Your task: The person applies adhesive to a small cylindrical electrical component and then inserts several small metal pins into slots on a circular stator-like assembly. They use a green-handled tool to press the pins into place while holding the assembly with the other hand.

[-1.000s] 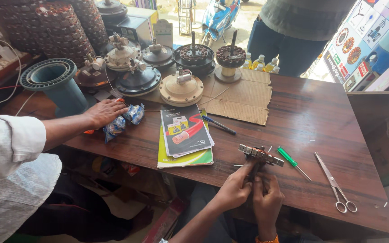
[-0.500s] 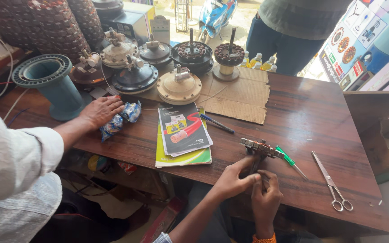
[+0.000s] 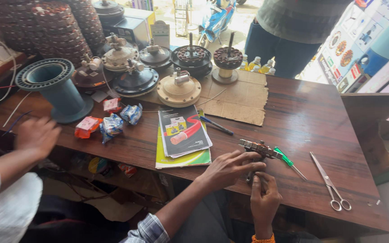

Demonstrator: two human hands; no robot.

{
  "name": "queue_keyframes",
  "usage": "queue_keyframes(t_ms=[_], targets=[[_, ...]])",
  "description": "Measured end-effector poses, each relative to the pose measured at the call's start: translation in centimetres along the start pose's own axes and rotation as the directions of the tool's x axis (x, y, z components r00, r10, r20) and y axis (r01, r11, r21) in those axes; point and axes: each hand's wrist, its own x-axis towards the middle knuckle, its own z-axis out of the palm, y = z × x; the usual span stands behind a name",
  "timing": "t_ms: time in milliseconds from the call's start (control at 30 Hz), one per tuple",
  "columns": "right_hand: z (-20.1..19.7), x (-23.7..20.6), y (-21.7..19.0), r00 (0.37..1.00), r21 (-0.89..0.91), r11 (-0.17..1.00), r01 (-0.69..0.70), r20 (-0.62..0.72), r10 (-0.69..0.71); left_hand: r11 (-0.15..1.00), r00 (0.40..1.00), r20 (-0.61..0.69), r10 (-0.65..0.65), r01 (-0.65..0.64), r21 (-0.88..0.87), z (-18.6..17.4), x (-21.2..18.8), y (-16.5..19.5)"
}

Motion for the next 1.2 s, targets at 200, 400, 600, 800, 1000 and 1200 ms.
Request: queue_keyframes(t_ms=[200, 400, 600, 800, 1000, 1200], targets=[[-0.3, 0.7, 0.0, 0.993, 0.137, 0.986, -0.094, 0.084, 0.083, 0.993, 0.997, -0.074, 0.030, -0.022, 0.112, 2.6, 0.8, -1.2], [-0.3, 0.3, 0.2, 0.996, 0.030, 0.996, -0.084, 0.031, 0.083, 0.993, 0.990, -0.139, -0.015, 0.031, 0.114, 2.5, 0.7, -1.3], [-0.5, 0.4, 0.1, 0.990, 0.072, 0.990, -0.125, 0.070, 0.120, 0.996, 0.989, -0.145, 0.035, -0.024, 0.081, 1.1, 1.5, -1.4], [-0.9, 1.0, -0.1, 0.990, 0.106, 0.990, -0.092, 0.121, 0.078, 0.991, 0.993, -0.008, 0.115, -0.114, 0.075, -0.4, 2.5, -3.2], [-0.9, 1.1, -0.4, 0.966, 0.025, 0.974, -0.224, 0.140, 0.218, 0.989, 0.989, 0.019, 0.147, -0.147, 0.013, -1.1, 2.9, -4.3], [-1.2, 1.0, -1.4, 0.985, 0.086, 0.992, -0.097, 0.150, 0.084, 0.994, 0.994, -0.028, 0.104, -0.104, 0.013, -0.1, 2.6, -3.5]])
